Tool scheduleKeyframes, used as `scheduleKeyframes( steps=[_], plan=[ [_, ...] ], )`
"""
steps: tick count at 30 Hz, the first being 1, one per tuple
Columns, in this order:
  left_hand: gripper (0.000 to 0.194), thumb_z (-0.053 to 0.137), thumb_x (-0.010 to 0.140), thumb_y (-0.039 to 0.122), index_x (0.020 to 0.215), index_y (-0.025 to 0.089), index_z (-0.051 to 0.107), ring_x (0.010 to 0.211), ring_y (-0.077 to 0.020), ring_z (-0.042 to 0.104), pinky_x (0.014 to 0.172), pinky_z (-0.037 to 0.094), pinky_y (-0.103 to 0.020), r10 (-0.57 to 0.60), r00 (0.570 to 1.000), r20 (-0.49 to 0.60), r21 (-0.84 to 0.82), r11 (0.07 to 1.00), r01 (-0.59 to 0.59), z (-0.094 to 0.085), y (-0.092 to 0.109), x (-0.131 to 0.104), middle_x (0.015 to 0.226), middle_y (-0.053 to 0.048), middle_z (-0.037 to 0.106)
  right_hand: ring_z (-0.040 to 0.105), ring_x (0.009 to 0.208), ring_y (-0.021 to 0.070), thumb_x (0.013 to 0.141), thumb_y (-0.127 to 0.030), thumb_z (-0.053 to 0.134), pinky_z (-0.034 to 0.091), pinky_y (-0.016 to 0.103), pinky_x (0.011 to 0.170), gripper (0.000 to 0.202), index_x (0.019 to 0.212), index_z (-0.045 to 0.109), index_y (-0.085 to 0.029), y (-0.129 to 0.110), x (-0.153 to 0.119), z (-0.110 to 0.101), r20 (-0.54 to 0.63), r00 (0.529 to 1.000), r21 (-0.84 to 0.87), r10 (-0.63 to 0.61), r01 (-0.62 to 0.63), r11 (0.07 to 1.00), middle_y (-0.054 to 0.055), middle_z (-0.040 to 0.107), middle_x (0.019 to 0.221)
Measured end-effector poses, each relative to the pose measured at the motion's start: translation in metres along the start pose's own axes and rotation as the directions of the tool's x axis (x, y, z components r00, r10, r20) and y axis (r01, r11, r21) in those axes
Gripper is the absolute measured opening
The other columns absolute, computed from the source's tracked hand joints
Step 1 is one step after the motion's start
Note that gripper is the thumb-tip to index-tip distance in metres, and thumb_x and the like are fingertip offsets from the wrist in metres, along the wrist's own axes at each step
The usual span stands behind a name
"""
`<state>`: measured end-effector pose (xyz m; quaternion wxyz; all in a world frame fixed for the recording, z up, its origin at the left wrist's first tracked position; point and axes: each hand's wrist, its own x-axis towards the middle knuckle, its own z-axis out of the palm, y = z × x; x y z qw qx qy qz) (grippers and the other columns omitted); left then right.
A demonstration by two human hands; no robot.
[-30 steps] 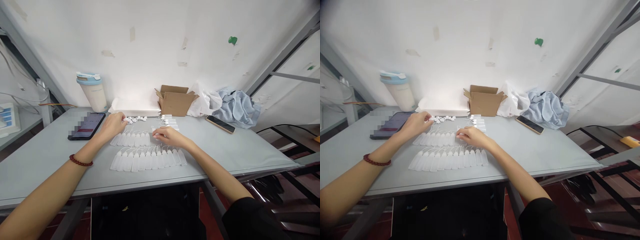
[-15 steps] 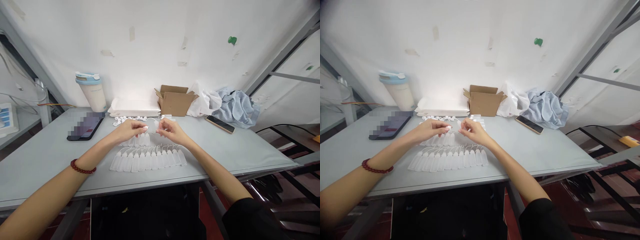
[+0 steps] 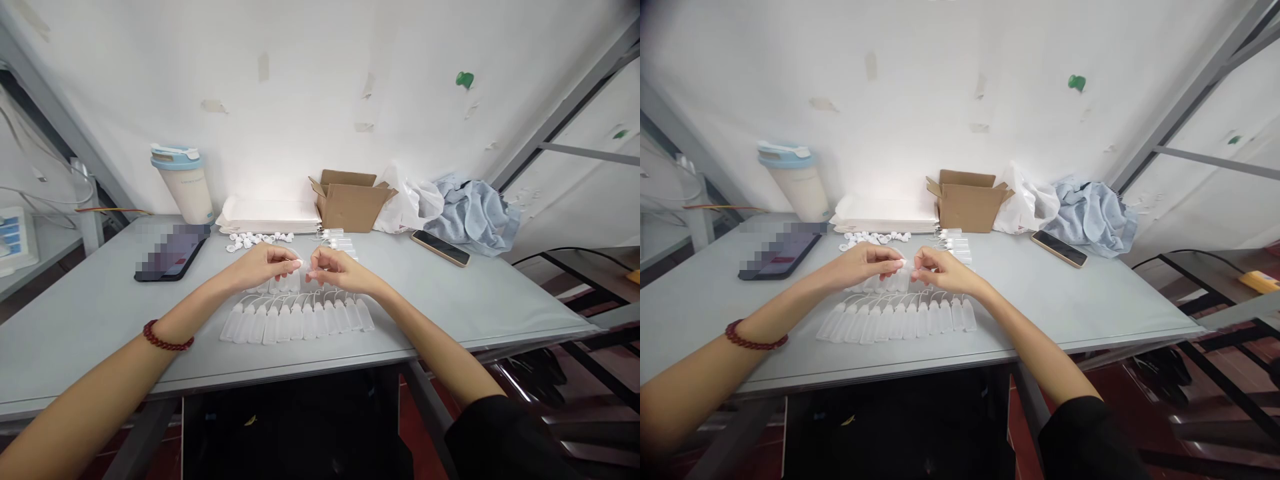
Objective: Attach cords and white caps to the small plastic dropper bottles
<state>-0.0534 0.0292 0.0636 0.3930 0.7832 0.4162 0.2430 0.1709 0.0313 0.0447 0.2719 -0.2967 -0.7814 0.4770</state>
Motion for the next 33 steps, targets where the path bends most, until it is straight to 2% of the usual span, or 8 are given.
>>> scheduleKeyframes(
  steps=[5,9,13,19,23,26,29,33],
  plan=[
    [0.034,0.058,0.084,0.049,0.074,0.019,0.071,0.057,-0.0135,0.051,0.054,0.038,-0.025,0.002,0.999,0.032,-0.007,1.000,-0.002,0.000,0.000,0.000,0.058,0.000,0.056,0.048,0.064,0.0102,0.088,-0.028,0.055,0.037,0.024,0.059,0.014,0.084,0.045,-0.020,0.000,0.000,0.000,0.024,1.000,-0.019,-0.007,0.007,1.000,0.001,0.062,0.079],
    [0.038,0.059,0.083,0.048,0.063,0.017,0.065,0.055,-0.0120,0.050,0.054,0.038,-0.024,-0.017,0.999,0.038,-0.016,1.000,0.018,0.001,-0.001,0.001,0.056,0.001,0.056,0.045,0.062,0.0098,0.089,-0.025,0.053,0.035,0.023,0.058,0.012,0.083,0.043,-0.020,0.000,-0.001,0.003,-0.009,1.000,-0.027,-0.022,0.022,0.999,0.001,0.062,0.078],
    [0.028,0.062,0.082,0.043,0.078,0.017,0.072,0.058,-0.0119,0.052,0.052,0.039,-0.023,-0.002,1.000,0.031,-0.057,0.998,0.004,0.005,-0.003,0.000,0.063,0.000,0.061,0.041,0.058,0.0090,0.089,-0.027,0.051,0.031,0.022,0.054,0.013,0.085,0.041,-0.021,0.002,0.000,0.005,-0.037,0.999,0.001,0.017,-0.017,1.000,0.000,0.062,0.076],
    [0.020,0.066,0.078,0.034,0.083,0.016,0.074,0.057,-0.0112,0.054,0.051,0.040,-0.022,0.074,0.991,-0.110,-0.047,0.996,-0.079,0.011,-0.002,0.001,0.070,-0.002,0.068,0.032,0.050,0.0068,0.089,-0.035,0.054,0.023,0.020,0.047,0.021,0.086,0.038,-0.022,0.003,0.002,0.004,-0.038,0.995,0.200,0.092,-0.083,0.976,-0.003,0.059,0.070],
    [0.019,0.069,0.075,0.033,0.083,0.016,0.074,0.063,-0.0126,0.058,0.057,0.046,-0.023,0.117,0.976,-0.182,-0.037,0.991,-0.126,0.012,0.001,0.000,0.080,-0.003,0.072,0.025,0.046,0.0056,0.089,-0.038,0.054,0.019,0.021,0.045,0.023,0.086,0.037,-0.023,0.004,0.004,0.004,-0.015,0.994,0.320,0.111,-0.100,0.942,-0.005,0.059,0.066],
    [0.022,0.064,0.081,0.037,0.084,0.018,0.075,0.066,-0.0133,0.061,0.062,0.049,-0.024,0.102,0.984,-0.145,-0.017,0.994,-0.106,0.011,0.003,0.000,0.078,-0.002,0.072,0.026,0.046,0.0055,0.089,-0.039,0.054,0.019,0.021,0.045,0.024,0.087,0.037,-0.023,0.003,0.004,0.005,-0.012,0.994,0.341,0.107,-0.096,0.935,-0.005,0.059,0.067],
    [0.033,0.056,0.088,0.044,0.080,0.018,0.075,0.066,-0.0143,0.064,0.064,0.051,-0.025,0.038,0.995,-0.088,-0.026,0.999,-0.041,0.010,0.001,0.002,0.074,-0.003,0.071,0.030,0.048,0.0058,0.089,-0.040,0.055,0.021,0.020,0.046,0.024,0.088,0.038,-0.023,0.001,0.003,0.006,-0.019,0.996,0.328,0.092,-0.081,0.941,-0.005,0.060,0.068],
    [0.041,0.052,0.089,0.049,0.078,0.016,0.073,0.062,-0.0143,0.064,0.061,0.051,-0.027,-0.033,0.999,0.004,-0.093,0.995,0.033,0.009,-0.003,0.003,0.078,-0.006,0.072,0.030,0.048,0.0058,0.089,-0.042,0.056,0.020,0.020,0.045,0.027,0.088,0.037,-0.023,-0.001,0.002,0.006,-0.031,0.995,0.304,0.096,-0.082,0.949,-0.005,0.059,0.067]
  ],
)
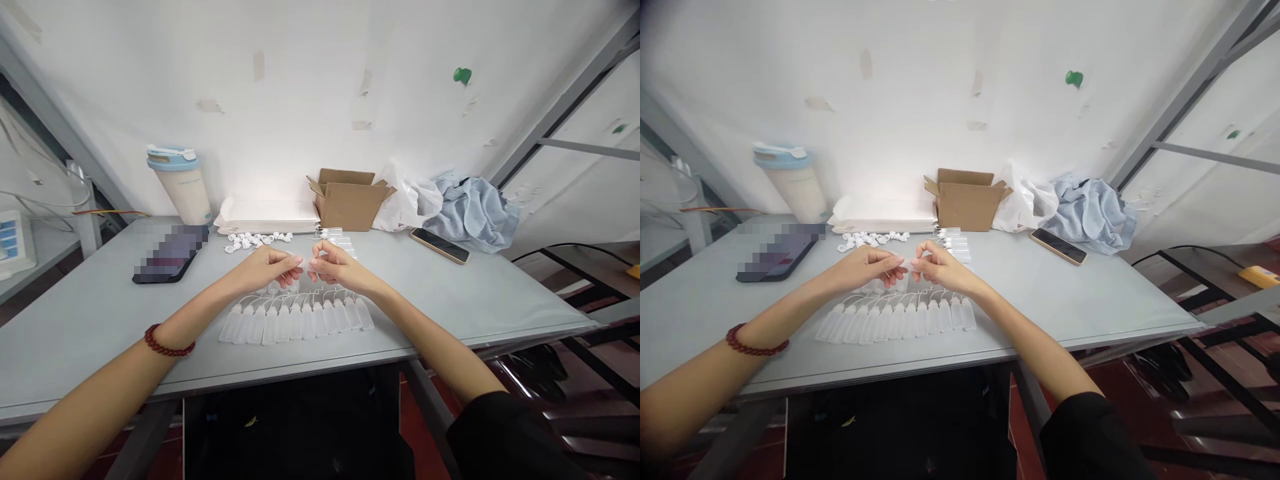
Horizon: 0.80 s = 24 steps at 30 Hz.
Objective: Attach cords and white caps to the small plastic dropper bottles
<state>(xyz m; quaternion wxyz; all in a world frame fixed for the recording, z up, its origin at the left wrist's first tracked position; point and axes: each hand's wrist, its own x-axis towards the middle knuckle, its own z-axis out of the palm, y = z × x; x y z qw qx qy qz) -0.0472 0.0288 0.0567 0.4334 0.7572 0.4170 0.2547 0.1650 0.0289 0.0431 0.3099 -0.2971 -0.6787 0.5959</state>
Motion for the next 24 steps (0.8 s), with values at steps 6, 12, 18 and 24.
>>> scheduleKeyframes(
  steps=[6,12,18,24],
  plan=[
    [0.029,0.057,0.087,0.042,0.082,0.018,0.074,0.059,-0.0128,0.059,0.055,0.045,-0.022,0.135,0.991,-0.020,0.118,0.984,-0.132,0.000,0.001,-0.003,0.067,-0.002,0.068,0.025,0.045,0.0050,0.089,-0.042,0.056,0.018,0.021,0.045,0.027,0.087,0.037,-0.023,-0.001,-0.001,0.000,0.015,1.000,0.035,0.015,-0.016,0.999,-0.006,0.059,0.065],
    [0.022,0.060,0.085,0.035,0.083,0.018,0.074,0.065,-0.0121,0.059,0.057,0.044,-0.022,0.248,0.964,-0.100,0.177,0.957,-0.228,0.005,0.002,-0.004,0.092,-0.003,0.073,0.026,0.046,0.0056,0.088,-0.045,0.057,0.018,0.021,0.046,0.030,0.086,0.036,-0.024,0.000,0.001,-0.002,0.024,0.998,0.091,0.052,-0.054,0.994,-0.006,0.057,0.064],
    [0.032,0.056,0.087,0.042,0.074,0.016,0.069,0.059,-0.0117,0.059,0.056,0.047,-0.022,0.111,0.992,-0.062,0.096,0.990,-0.105,0.006,0.009,-0.004,0.069,-0.002,0.067,0.029,0.045,0.0062,0.085,-0.048,0.059,0.017,0.021,0.045,0.033,0.085,0.037,-0.024,-0.003,0.001,0.000,-0.024,0.999,0.057,0.036,-0.035,0.998,-0.007,0.052,0.058],
    [0.037,0.062,0.081,0.048,0.065,0.015,0.066,0.056,-0.0121,0.058,0.055,0.049,-0.024,-0.003,0.991,-0.134,-0.061,0.998,-0.005,0.002,0.004,-0.001,0.067,-0.003,0.066,0.037,0.052,0.0074,0.078,-0.047,0.068,0.027,0.021,0.049,0.037,0.090,0.043,-0.022,-0.002,0.001,0.002,-0.178,0.983,-0.175,-0.050,0.018,0.984,-0.008,0.048,0.063]
  ],
)
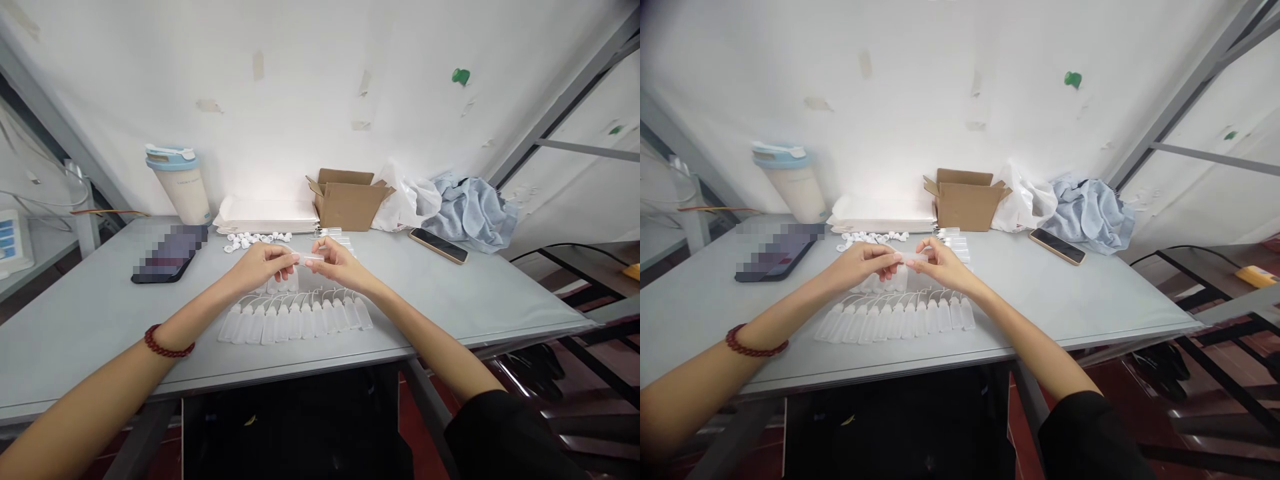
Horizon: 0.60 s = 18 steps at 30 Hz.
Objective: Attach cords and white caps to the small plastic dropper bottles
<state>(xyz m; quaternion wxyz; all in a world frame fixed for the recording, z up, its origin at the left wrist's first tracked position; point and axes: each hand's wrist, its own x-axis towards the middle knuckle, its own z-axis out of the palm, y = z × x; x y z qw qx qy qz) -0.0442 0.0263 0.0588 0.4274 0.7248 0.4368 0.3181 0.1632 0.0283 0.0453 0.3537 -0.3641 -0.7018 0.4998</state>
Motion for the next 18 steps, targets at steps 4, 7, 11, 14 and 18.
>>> scheduleKeyframes(
  steps=[4,7,11,14,18],
  plan=[
    [0.037,0.062,0.081,0.047,0.063,0.015,0.066,0.054,-0.0126,0.058,0.053,0.049,-0.025,-0.015,1.000,-0.009,-0.029,0.999,0.015,-0.003,-0.006,0.002,0.063,-0.003,0.065,0.043,0.060,0.0094,0.079,-0.043,0.066,0.036,0.024,0.057,0.029,0.091,0.053,-0.019,0.005,0.002,-0.001,-0.107,0.984,-0.148,-0.141,0.124,0.981,-0.004,0.048,0.069],
    [0.037,0.060,0.084,0.045,0.061,0.016,0.065,0.053,-0.0121,0.056,0.054,0.047,-0.024,0.073,0.997,-0.007,0.085,0.994,-0.072,-0.002,-0.004,0.001,0.059,-0.002,0.063,0.046,0.058,0.0101,0.083,-0.041,0.060,0.038,0.025,0.057,0.026,0.093,0.059,-0.017,0.008,0.003,-0.002,-0.103,0.984,-0.176,-0.145,0.125,0.977,-0.001,0.056,0.071],
    [0.036,0.055,0.088,0.039,0.061,0.017,0.062,0.057,-0.0124,0.054,0.056,0.041,-0.024,0.266,0.963,-0.039,0.286,0.927,-0.244,0.003,-0.002,-0.003,0.059,0.000,0.060,0.042,0.052,0.0086,0.087,-0.043,0.053,0.035,0.024,0.052,0.028,0.086,0.061,-0.016,0.009,0.004,-0.004,-0.111,0.985,-0.170,-0.134,0.114,0.979,0.000,0.056,0.067],
    [0.032,0.051,0.091,0.035,0.066,0.017,0.062,0.058,-0.0125,0.050,0.058,0.038,-0.025,0.464,0.884,-0.056,0.463,0.797,-0.389,0.008,-0.008,-0.004,0.062,-0.001,0.060,0.041,0.048,0.0075,0.086,-0.047,0.053,0.033,0.023,0.048,0.034,0.073,0.057,-0.016,0.009,0.005,-0.005,-0.116,0.988,-0.138,-0.099,0.083,0.987,-0.002,0.052,0.061],
    [0.029,0.046,0.094,0.033,0.080,0.016,0.064,0.060,-0.0141,0.051,0.058,0.037,-0.026,0.579,0.813,-0.058,0.614,0.663,-0.428,0.012,-0.015,-0.003,0.070,-0.005,0.063,0.039,0.045,0.0065,0.082,-0.052,0.057,0.033,0.023,0.045,0.039,0.066,0.052,-0.017,0.010,0.007,-0.004,-0.126,0.991,-0.012,-0.039,0.038,0.999,-0.004,0.046,0.057]
  ],
)
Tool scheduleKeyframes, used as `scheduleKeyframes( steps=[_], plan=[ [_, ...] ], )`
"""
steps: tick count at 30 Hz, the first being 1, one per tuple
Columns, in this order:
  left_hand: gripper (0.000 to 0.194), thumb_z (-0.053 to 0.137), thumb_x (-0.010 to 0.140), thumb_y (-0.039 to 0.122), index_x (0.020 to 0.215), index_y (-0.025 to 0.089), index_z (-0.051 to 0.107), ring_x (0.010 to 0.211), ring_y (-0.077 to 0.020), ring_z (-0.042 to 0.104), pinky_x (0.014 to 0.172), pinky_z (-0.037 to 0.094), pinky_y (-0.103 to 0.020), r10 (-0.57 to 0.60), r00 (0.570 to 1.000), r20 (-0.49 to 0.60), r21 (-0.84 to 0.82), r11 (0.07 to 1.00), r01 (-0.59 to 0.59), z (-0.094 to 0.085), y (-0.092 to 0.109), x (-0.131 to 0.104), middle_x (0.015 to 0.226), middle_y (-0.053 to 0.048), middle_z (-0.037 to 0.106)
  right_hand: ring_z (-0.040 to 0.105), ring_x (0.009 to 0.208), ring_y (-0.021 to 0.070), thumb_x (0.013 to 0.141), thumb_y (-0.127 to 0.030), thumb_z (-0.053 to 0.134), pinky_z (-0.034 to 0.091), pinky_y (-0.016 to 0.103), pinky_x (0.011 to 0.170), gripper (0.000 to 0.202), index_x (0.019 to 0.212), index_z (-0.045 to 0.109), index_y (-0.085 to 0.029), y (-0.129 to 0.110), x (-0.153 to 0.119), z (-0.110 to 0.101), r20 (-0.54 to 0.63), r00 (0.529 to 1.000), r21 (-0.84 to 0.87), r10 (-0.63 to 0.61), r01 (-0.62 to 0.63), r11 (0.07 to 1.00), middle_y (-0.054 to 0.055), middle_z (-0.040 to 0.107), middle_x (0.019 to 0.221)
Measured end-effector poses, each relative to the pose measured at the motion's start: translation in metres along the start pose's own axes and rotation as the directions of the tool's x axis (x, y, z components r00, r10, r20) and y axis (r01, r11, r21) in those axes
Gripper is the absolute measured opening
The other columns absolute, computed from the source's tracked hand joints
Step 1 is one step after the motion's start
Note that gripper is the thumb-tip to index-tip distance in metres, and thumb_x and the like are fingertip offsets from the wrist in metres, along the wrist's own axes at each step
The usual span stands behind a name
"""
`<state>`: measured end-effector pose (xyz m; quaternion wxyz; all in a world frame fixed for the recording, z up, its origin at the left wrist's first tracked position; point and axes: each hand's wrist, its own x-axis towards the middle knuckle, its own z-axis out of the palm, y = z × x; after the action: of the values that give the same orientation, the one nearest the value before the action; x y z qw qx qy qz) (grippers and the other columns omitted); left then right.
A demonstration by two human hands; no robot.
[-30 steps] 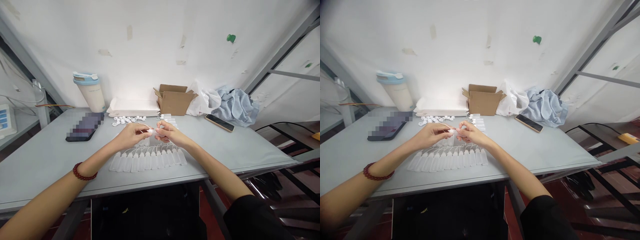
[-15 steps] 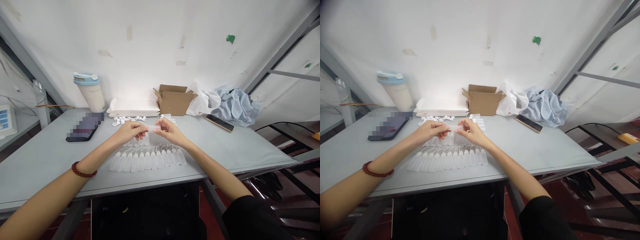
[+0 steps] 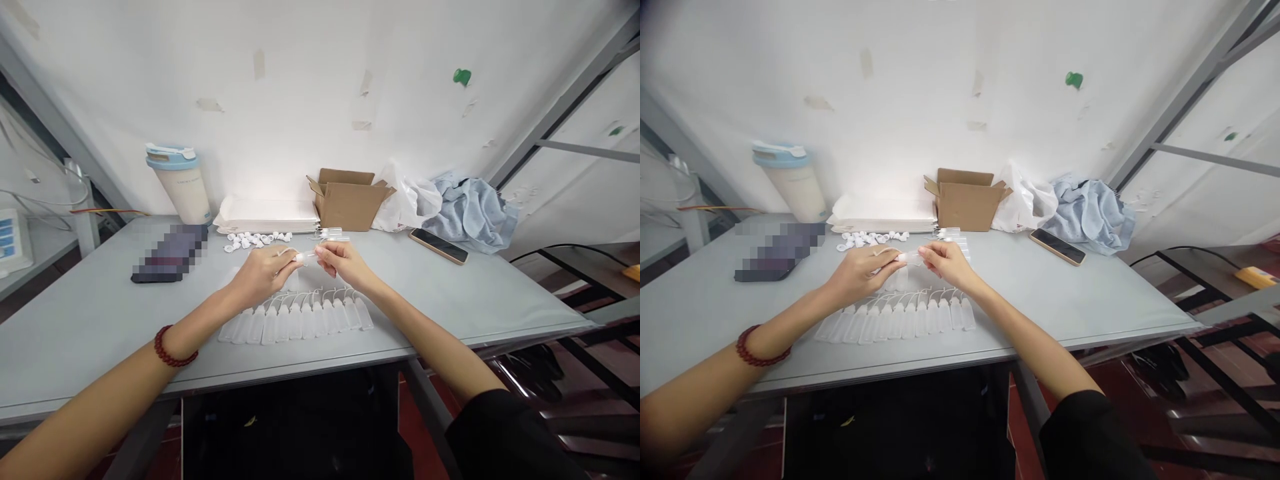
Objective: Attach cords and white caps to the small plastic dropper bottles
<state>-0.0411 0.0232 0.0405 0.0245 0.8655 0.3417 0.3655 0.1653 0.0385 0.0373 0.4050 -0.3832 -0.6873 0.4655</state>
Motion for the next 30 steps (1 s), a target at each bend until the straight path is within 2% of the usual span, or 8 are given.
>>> scheduleKeyframes(
  steps=[2,5,9,14,19,23,26,30],
  plan=[
    [0.027,0.047,0.093,0.035,0.083,0.017,0.065,0.061,-0.0142,0.052,0.058,0.038,-0.026,-0.037,0.999,0.002,0.007,0.999,0.037,-0.001,0.001,0.000,0.072,-0.004,0.065,0.039,0.046,0.0063,0.081,-0.054,0.058,0.035,0.022,0.045,0.040,0.066,0.053,-0.017,0.000,0.001,0.001,-0.004,1.000,0.059,0.002,-0.002,0.998,-0.003,0.047,0.058],
    [0.027,0.051,0.091,0.038,0.083,0.018,0.066,0.066,-0.0147,0.058,0.060,0.043,-0.024,-0.167,0.984,0.064,-0.132,0.976,0.174,-0.006,0.006,0.003,0.075,-0.003,0.068,0.042,0.048,0.0065,0.079,-0.054,0.061,0.038,0.022,0.047,0.038,0.078,0.059,-0.016,0.000,0.001,0.002,-0.015,1.000,0.091,-0.017,0.019,0.996,-0.002,0.055,0.064],
    [0.037,0.051,0.091,0.043,0.069,0.016,0.066,0.061,-0.0135,0.060,0.059,0.048,-0.023,-0.348,0.923,0.162,-0.350,0.855,0.383,-0.013,0.008,0.008,0.069,-0.002,0.069,0.046,0.051,0.0077,0.080,-0.049,0.064,0.041,0.023,0.049,0.036,0.095,0.063,-0.017,-0.003,0.000,0.001,-0.010,0.998,0.056,-0.068,0.069,0.996,-0.001,0.059,0.068],
    [0.047,0.048,0.091,0.050,0.066,0.015,0.066,0.054,-0.0124,0.060,0.056,0.050,-0.024,-0.375,0.872,0.314,-0.427,0.765,0.482,-0.012,0.006,0.011,0.066,-0.004,0.069,0.048,0.053,0.0093,0.079,-0.043,0.065,0.041,0.024,0.051,0.030,0.096,0.061,-0.017,-0.004,-0.002,0.001,-0.017,0.996,0.035,-0.089,0.089,0.995,-0.004,0.052,0.063],
    [0.046,0.051,0.090,0.050,0.062,0.016,0.062,0.054,-0.0124,0.060,0.056,0.048,-0.023,-0.346,0.889,0.299,-0.407,0.797,0.447,-0.011,0.008,0.009,0.059,-0.002,0.064,0.046,0.053,0.0091,0.083,-0.037,0.057,0.040,0.024,0.053,0.025,0.095,0.062,-0.016,-0.004,-0.004,0.004,-0.039,0.994,-0.087,-0.106,0.103,0.991,-0.002,0.053,0.065],
    [0.042,0.050,0.091,0.043,0.060,0.017,0.059,0.053,-0.0121,0.056,0.055,0.043,-0.023,-0.290,0.931,0.220,-0.297,0.890,0.347,-0.012,0.011,0.007,0.056,0.000,0.060,0.042,0.053,0.0088,0.085,-0.040,0.054,0.037,0.024,0.052,0.026,0.087,0.062,-0.016,-0.004,-0.005,0.003,-0.014,0.994,-0.150,-0.107,0.104,0.983,-0.002,0.051,0.064],
    [0.040,0.048,0.092,0.039,0.060,0.017,0.057,0.055,-0.0124,0.054,0.056,0.039,-0.024,-0.193,0.968,0.158,-0.178,0.959,0.220,-0.011,0.012,0.006,0.057,0.000,0.060,0.038,0.049,0.0081,0.083,-0.050,0.057,0.037,0.023,0.048,0.034,0.074,0.057,-0.017,-0.003,-0.003,0.002,0.034,0.998,-0.029,-0.051,0.052,0.998,-0.004,0.043,0.058],
    [0.034,0.045,0.094,0.037,0.070,0.018,0.060,0.058,-0.0140,0.054,0.056,0.038,-0.025,-0.045,0.994,0.100,-0.027,0.998,0.048,-0.008,0.005,0.003,0.065,-0.003,0.064,0.030,0.044,0.0050,0.075,-0.057,0.065,0.037,0.022,0.043,0.045,0.063,0.045,-0.019,-0.001,-0.001,0.002,0.111,0.992,0.203,0.065,-0.087,0.975,-0.006,0.036,0.057]
  ],
)
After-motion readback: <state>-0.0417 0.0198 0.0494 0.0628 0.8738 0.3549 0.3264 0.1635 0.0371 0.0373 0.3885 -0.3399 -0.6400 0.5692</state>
